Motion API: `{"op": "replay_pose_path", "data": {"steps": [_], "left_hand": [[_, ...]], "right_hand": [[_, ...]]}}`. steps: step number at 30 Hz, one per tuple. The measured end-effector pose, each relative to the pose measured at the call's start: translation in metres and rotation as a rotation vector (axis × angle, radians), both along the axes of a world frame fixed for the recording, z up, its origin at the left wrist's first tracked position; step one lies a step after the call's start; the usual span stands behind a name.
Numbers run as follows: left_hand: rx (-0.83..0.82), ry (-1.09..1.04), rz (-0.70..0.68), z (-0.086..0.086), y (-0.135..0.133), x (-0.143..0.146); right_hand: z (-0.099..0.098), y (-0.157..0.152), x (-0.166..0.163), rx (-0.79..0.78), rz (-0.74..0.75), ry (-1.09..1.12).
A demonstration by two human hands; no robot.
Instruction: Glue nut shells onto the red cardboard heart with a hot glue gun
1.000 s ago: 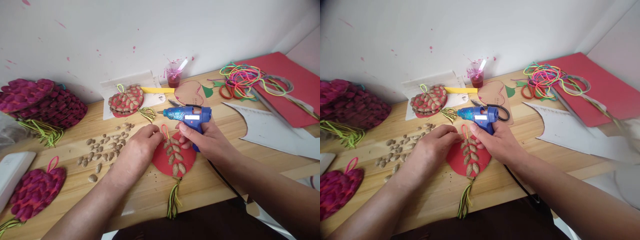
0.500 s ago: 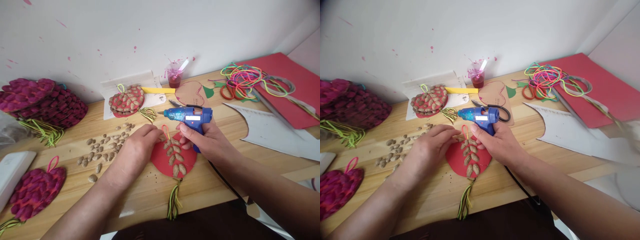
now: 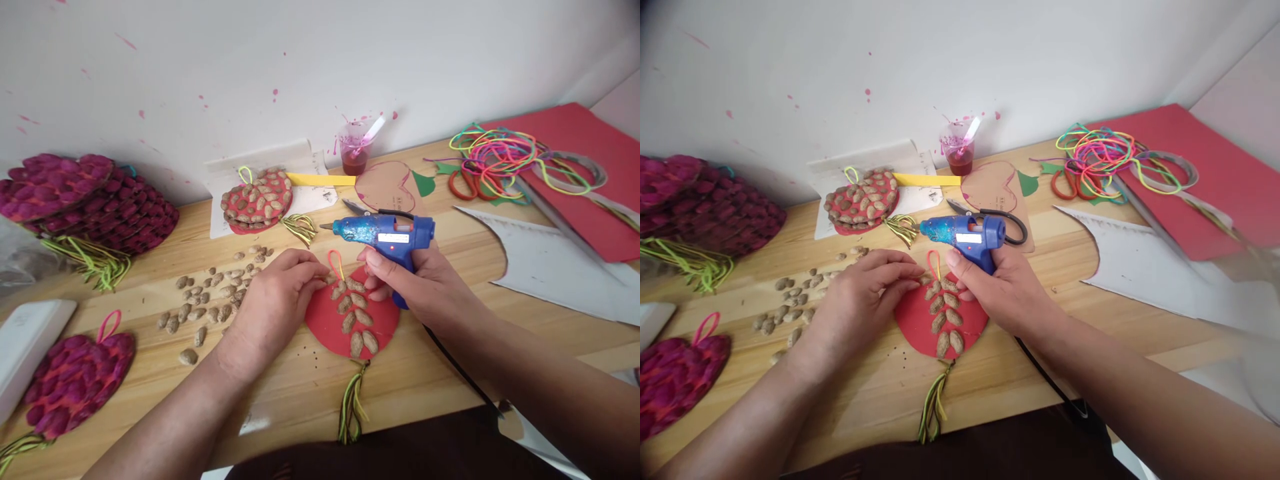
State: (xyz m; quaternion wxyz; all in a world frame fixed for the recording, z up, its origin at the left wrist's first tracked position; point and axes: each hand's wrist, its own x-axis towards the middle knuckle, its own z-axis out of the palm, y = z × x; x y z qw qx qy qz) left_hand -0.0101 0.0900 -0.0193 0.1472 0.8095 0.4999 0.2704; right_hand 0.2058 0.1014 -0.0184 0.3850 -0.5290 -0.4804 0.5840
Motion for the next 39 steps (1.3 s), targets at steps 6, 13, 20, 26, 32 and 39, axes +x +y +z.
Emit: {"op": "replay_pose_path", "data": {"steps": [6, 13, 20, 26, 32, 39], "left_hand": [[-0.004, 0.026, 0.005, -0.0024, -0.0005, 0.0022], [-0.002, 0.053, 0.001, -0.0042, -0.0014, 0.0019], [-0.002, 0.067, -0.002, -0.0047, -0.0017, 0.0020], [0.034, 0.114, 0.008, -0.0054, -0.0030, 0.0022], [0.041, 0.124, -0.008, -0.0061, -0.0040, 0.0002], [0.032, 0.077, -0.014, -0.0014, -0.0057, 0.0018]], "right_hand": [[0.0006, 0.0005, -0.0007, -0.013, 0.003, -0.013], [-0.0001, 0.0001, -0.0010, -0.008, 0.008, -0.004], [-0.0019, 0.0002, 0.0002, 0.003, 0.008, -0.008], [-0.0030, 0.0000, -0.0006, 0.004, 0.004, 0.000], [-0.0017, -0.0016, -0.0016, 0.014, -0.007, -0.004], [0.0008, -0.0022, -0.0020, 0.053, 0.022, -0.017]]}}
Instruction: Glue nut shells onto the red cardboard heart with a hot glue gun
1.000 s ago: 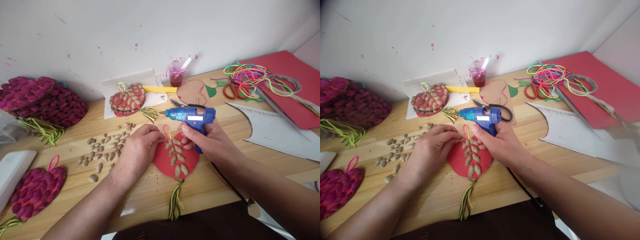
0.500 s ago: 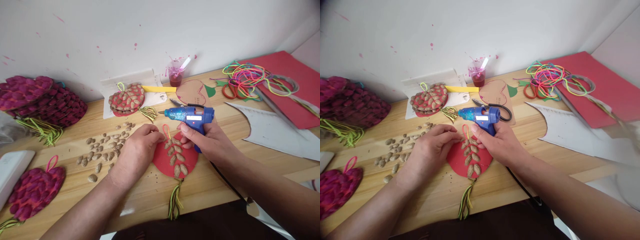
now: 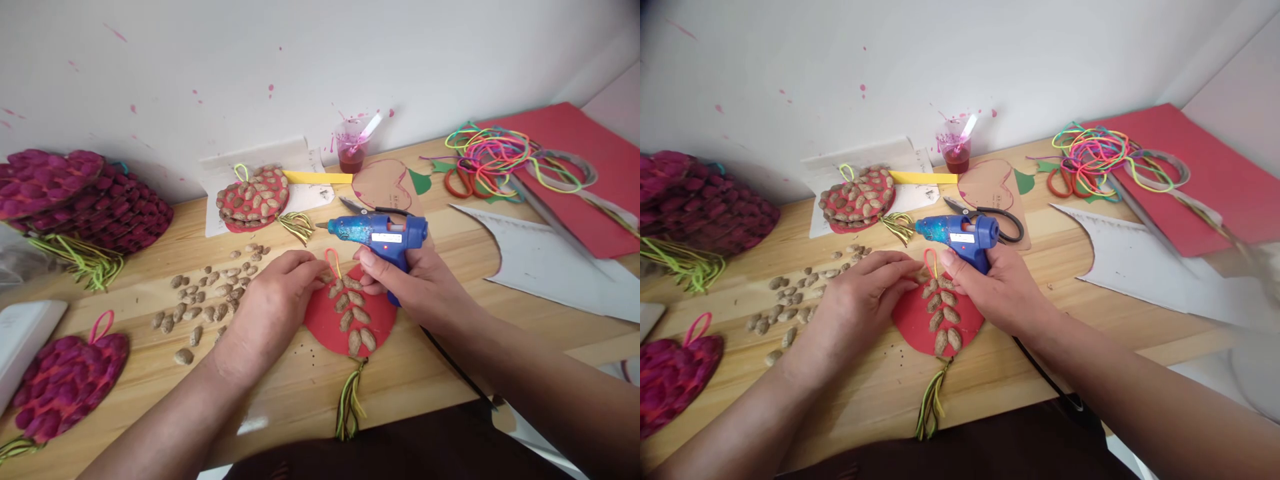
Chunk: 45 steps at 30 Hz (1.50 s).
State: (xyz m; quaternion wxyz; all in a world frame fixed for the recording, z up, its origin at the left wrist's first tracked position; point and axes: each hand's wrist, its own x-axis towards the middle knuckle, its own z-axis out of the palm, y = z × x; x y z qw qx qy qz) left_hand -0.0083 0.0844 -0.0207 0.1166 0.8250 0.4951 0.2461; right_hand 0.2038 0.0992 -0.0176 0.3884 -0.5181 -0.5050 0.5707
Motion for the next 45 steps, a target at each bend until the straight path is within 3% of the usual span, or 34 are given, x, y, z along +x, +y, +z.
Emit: {"op": "replay_pose_path", "data": {"steps": [14, 45], "left_hand": [[0.011, 0.023, 0.015, -0.0050, -0.0016, -0.0006], [-0.008, -0.031, 0.043, 0.0000, -0.0006, 0.0000]], "right_hand": [[-0.0037, 0.0003, 0.0017, 0.102, 0.016, -0.084], [-0.0004, -0.0001, 0.0016, 0.100, 0.027, -0.155]]}}
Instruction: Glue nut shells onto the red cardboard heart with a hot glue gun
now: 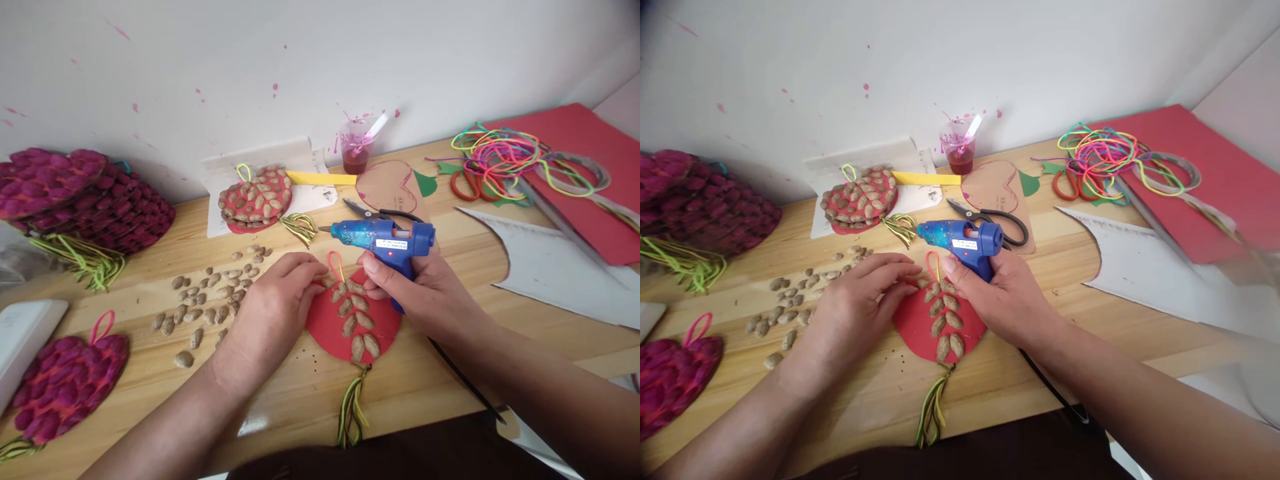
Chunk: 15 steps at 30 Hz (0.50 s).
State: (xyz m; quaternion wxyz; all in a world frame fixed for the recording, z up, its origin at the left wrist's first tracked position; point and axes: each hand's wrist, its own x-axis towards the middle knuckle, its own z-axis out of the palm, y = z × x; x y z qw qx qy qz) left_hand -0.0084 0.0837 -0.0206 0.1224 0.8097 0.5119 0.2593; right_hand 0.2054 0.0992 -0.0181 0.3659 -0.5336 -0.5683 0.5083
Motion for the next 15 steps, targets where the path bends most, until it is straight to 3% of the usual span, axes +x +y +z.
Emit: {"op": "replay_pose_path", "data": {"steps": [5, 10, 15], "left_hand": [[-0.031, 0.017, 0.020, 0.011, -0.006, -0.001], [-0.151, 0.088, 0.046, 0.016, -0.012, -0.003], [-0.177, 0.090, 0.007, 0.011, -0.010, -0.004]], "right_hand": [[0.009, -0.003, -0.001, -0.097, -0.064, 0.078], [0.012, -0.003, 0.000, -0.057, -0.093, 0.045], [0.008, -0.003, 0.003, 0.038, -0.019, -0.034]]}}
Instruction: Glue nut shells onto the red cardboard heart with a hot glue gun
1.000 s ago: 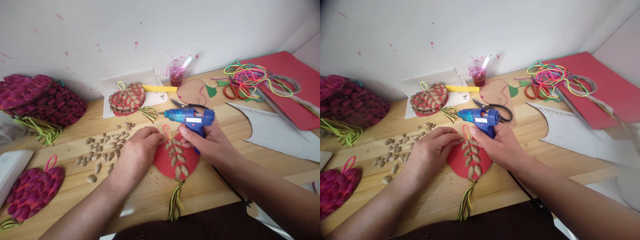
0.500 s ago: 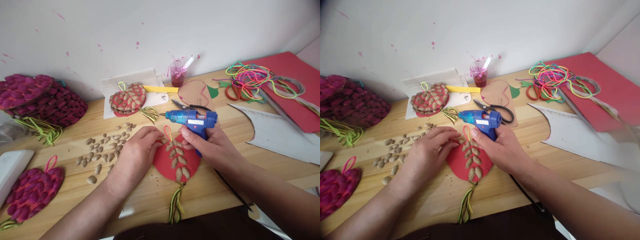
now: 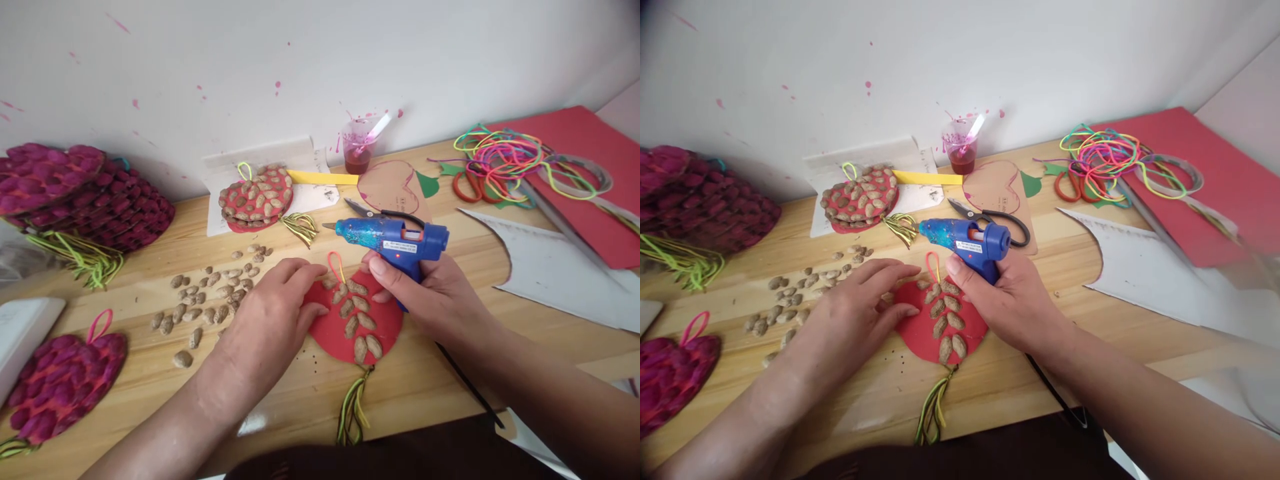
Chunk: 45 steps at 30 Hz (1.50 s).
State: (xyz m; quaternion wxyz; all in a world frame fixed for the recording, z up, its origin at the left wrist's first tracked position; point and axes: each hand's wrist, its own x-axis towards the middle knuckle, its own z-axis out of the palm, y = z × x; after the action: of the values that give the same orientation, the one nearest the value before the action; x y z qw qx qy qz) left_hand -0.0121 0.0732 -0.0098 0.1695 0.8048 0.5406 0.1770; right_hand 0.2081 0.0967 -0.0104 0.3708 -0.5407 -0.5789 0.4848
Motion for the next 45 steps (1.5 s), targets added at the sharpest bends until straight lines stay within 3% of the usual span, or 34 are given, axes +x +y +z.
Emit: {"op": "replay_pose_path", "data": {"steps": [6, 17, 22, 31, 45], "left_hand": [[-0.172, -0.046, -0.036, 0.000, 0.009, -0.004], [-0.284, -0.061, -0.097, 0.001, 0.019, -0.005], [-0.248, -0.101, -0.074, 0.000, 0.018, -0.008], [0.006, -0.125, -0.015, 0.001, 0.008, 0.002], [0.028, 0.221, -0.085, -0.002, -0.016, 0.012]], "right_hand": [[0.003, -0.001, -0.001, 0.043, 0.016, -0.012], [-0.004, 0.000, -0.001, 0.046, 0.020, 0.001], [-0.004, -0.001, 0.000, 0.048, 0.013, -0.015], [-0.008, 0.000, 0.000, 0.016, 0.001, 0.008], [-0.008, 0.000, 0.000, -0.001, 0.015, 0.043]]}}
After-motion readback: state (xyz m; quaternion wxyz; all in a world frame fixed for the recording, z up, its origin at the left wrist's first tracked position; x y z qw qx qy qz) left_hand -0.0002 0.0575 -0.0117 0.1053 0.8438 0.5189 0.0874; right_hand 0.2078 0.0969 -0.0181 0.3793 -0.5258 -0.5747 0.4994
